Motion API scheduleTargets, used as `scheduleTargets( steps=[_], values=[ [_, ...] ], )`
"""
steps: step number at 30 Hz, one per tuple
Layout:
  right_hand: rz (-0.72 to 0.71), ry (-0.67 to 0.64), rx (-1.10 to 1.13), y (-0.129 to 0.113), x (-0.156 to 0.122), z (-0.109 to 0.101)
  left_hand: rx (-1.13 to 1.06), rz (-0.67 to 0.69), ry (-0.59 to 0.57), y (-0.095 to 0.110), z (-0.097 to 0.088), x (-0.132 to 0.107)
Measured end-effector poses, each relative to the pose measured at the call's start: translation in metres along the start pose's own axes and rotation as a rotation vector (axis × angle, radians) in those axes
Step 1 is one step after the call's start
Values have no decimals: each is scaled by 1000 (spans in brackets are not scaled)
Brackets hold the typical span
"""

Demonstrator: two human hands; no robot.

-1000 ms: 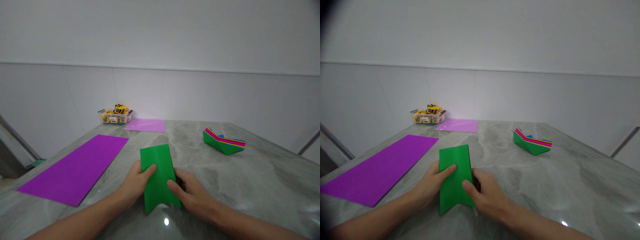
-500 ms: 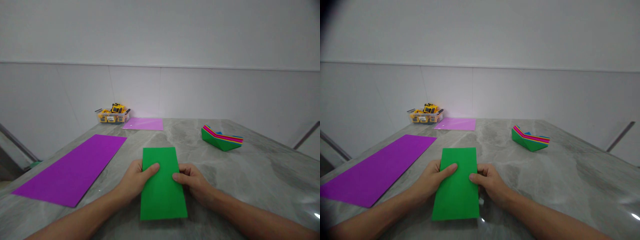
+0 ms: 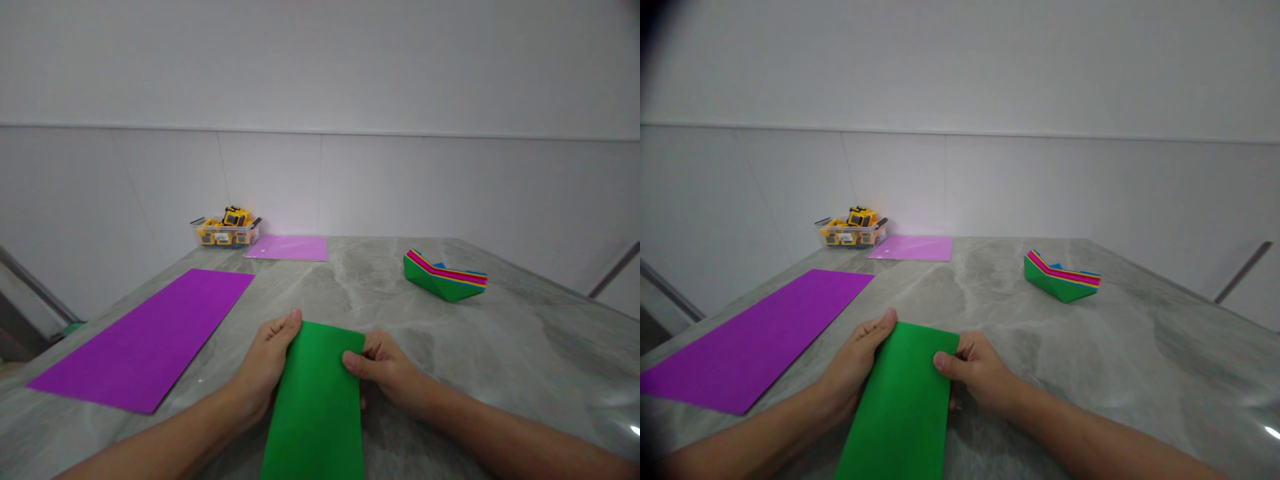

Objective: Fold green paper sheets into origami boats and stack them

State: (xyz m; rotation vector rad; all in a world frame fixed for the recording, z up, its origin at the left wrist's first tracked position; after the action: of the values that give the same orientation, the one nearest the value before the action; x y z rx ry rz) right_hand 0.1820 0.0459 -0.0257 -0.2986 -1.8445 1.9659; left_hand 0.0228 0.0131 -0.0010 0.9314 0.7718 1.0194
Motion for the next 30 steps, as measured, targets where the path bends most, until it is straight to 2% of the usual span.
scheduleTargets(
  steps=[5,11,13,15,17,19,21,24,27,30],
  values=[
    [14,49,14,3,-2,-1,44,7,30,3,-5,-1],
    [46,220,-44,0,-4,-5,256,19,58,-2,-14,3],
    [25,342,-65,-3,-5,-11,301,39,19,-2,-12,5],
    [-6,476,-74,-4,-7,-19,328,39,-69,-5,-9,6],
    [-18,549,-71,-5,-9,-27,360,2,-135,-8,-10,7],
    [13,489,-37,-3,-11,-32,444,-39,-112,-9,-15,9],
    [110,281,14,0,-12,-32,594,-82,-75,-6,-22,10],
    [197,-13,-12,0,-13,-25,887,-170,-197,1,-22,7],
    [201,-115,-127,-5,-11,-15,1089,-165,-348,6,-10,-1],
    [202,-161,-234,-7,-7,-2,1177,-144,-453,2,4,-8]
  ],
)
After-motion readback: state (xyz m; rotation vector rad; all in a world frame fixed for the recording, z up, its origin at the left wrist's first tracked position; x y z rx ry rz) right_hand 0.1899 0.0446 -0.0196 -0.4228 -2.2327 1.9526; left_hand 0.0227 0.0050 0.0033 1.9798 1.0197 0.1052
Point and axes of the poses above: each hand's wrist, its own x-axis towards the middle knuckle, its own z-axis out of the palm, y = z × x, the point moved 3 cm from there along x, towards the middle knuckle, and after that the axes turned 15 degrees about -y, right-handed, at the moved point
